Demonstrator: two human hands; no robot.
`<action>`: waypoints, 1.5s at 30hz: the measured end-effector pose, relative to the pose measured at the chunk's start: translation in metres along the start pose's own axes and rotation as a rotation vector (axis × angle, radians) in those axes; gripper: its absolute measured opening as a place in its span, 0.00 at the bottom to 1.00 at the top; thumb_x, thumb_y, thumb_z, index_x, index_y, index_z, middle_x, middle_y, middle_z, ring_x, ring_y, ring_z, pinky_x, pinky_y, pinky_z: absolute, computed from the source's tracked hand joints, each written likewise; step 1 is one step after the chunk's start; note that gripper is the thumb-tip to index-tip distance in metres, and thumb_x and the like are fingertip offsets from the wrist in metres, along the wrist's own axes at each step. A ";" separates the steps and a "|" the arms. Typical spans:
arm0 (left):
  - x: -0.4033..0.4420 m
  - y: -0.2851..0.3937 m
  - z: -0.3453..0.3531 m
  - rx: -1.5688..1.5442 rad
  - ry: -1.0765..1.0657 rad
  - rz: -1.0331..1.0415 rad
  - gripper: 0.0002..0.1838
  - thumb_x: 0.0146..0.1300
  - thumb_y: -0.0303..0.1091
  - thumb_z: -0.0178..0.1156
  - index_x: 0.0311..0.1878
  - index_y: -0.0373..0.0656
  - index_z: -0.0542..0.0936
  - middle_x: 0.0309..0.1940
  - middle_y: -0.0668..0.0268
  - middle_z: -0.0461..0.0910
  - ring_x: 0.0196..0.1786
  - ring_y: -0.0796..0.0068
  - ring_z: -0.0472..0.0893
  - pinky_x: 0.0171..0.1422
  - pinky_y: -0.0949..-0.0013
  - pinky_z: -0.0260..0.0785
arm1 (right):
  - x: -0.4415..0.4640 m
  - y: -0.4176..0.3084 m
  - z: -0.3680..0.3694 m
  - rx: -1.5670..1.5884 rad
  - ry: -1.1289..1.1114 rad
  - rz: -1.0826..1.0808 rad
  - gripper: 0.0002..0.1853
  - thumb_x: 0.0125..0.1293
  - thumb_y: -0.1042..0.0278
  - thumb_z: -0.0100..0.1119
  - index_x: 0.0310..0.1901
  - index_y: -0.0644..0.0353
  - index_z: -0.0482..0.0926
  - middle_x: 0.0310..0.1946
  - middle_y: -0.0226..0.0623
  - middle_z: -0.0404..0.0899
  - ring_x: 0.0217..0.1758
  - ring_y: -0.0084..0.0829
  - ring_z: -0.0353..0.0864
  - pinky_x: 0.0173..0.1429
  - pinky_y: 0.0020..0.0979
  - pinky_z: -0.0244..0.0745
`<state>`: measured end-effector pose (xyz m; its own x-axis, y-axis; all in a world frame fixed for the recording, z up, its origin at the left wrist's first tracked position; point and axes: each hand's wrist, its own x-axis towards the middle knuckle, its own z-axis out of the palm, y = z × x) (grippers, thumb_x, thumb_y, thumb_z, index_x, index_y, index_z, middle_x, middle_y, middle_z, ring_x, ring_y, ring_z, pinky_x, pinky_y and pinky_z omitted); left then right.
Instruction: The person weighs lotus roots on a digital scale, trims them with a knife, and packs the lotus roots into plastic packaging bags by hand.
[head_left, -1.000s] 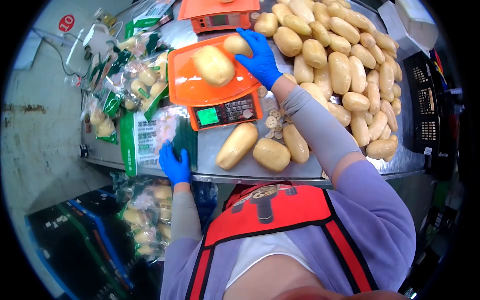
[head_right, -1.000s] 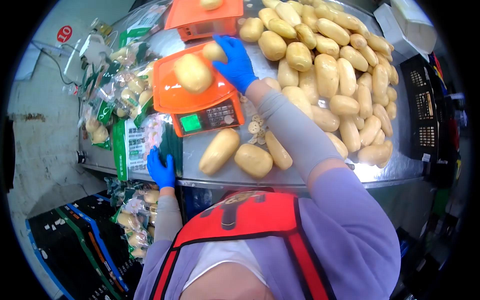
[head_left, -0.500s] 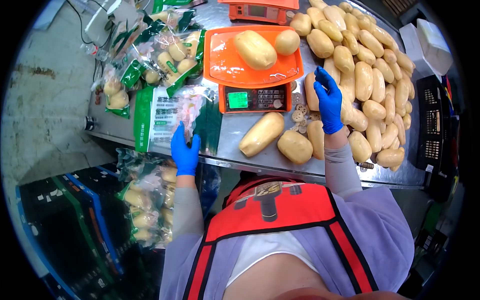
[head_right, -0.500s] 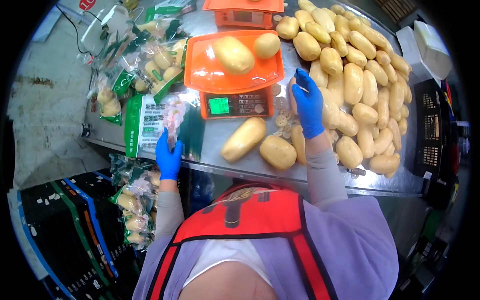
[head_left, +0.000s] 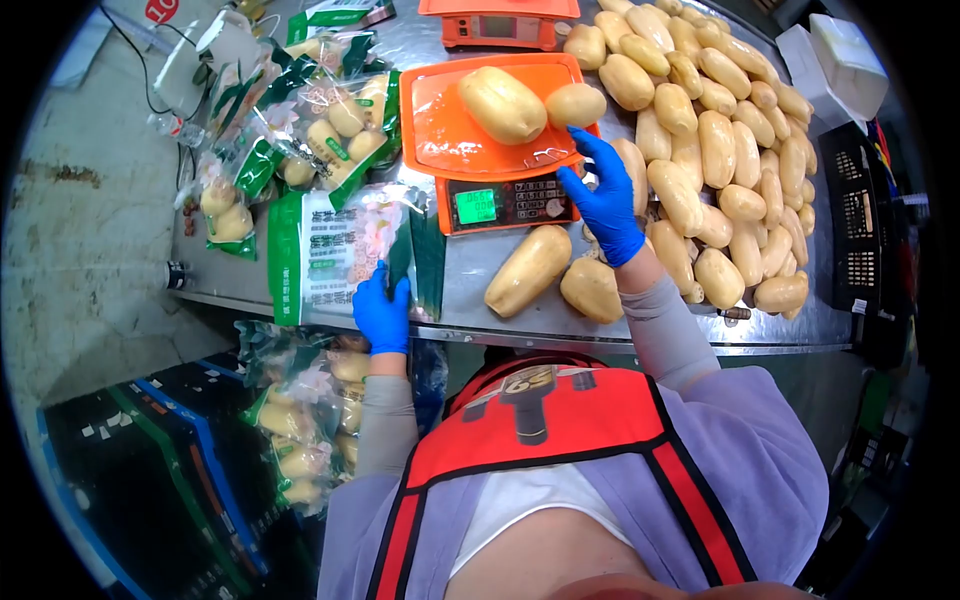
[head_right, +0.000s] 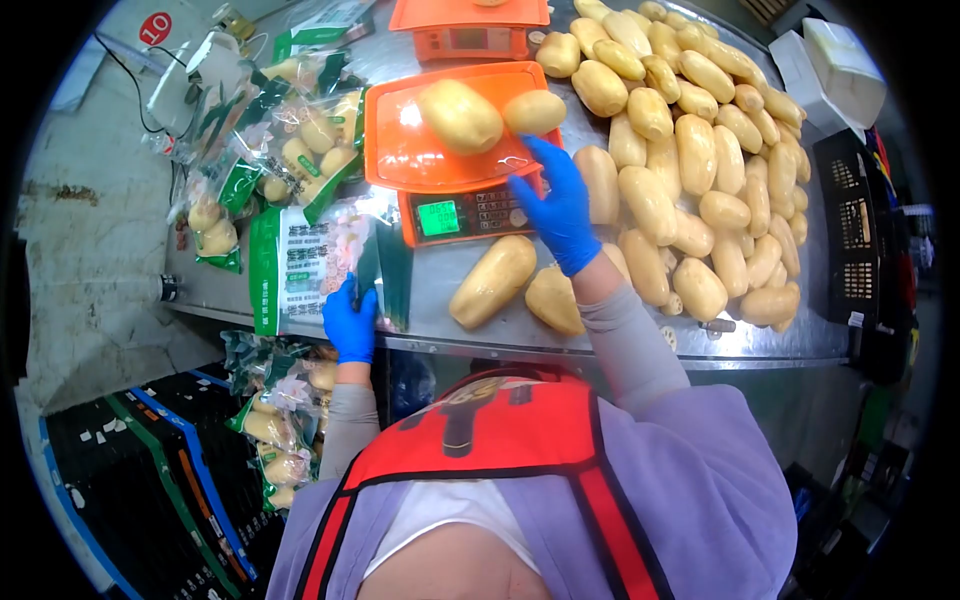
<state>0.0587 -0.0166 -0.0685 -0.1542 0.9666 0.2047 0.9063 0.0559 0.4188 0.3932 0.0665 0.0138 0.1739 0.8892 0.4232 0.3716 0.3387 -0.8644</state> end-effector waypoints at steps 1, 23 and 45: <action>0.002 0.001 -0.002 -0.022 -0.032 -0.044 0.25 0.51 0.44 0.64 0.53 0.45 0.77 0.34 0.58 0.77 0.39 0.56 0.75 0.45 0.57 0.67 | 0.004 -0.001 0.005 -0.019 0.012 -0.098 0.24 0.55 0.71 0.63 0.55 0.61 0.72 0.50 0.42 0.75 0.55 0.35 0.74 0.58 0.29 0.67; 0.007 -0.016 -0.001 -0.227 -0.079 -0.072 0.20 0.57 0.43 0.60 0.50 0.43 0.79 0.34 0.55 0.79 0.36 0.59 0.78 0.43 0.60 0.70 | 0.081 0.026 -0.038 -0.005 0.028 -0.163 0.30 0.51 0.71 0.68 0.57 0.61 0.69 0.56 0.38 0.70 0.60 0.33 0.67 0.64 0.31 0.63; 0.012 0.016 -0.009 0.047 -0.111 -0.012 0.30 0.46 0.56 0.65 0.48 0.44 0.78 0.35 0.57 0.78 0.40 0.55 0.78 0.46 0.56 0.68 | 0.100 0.042 -0.002 -0.814 -0.345 -0.339 0.34 0.46 0.59 0.64 0.60 0.41 0.69 0.63 0.42 0.61 0.66 0.47 0.59 0.67 0.50 0.53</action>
<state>0.0677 -0.0067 -0.0515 -0.1231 0.9874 0.0990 0.9224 0.0771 0.3784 0.4284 0.1689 0.0210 -0.2913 0.8686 0.4009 0.8976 0.3931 -0.1996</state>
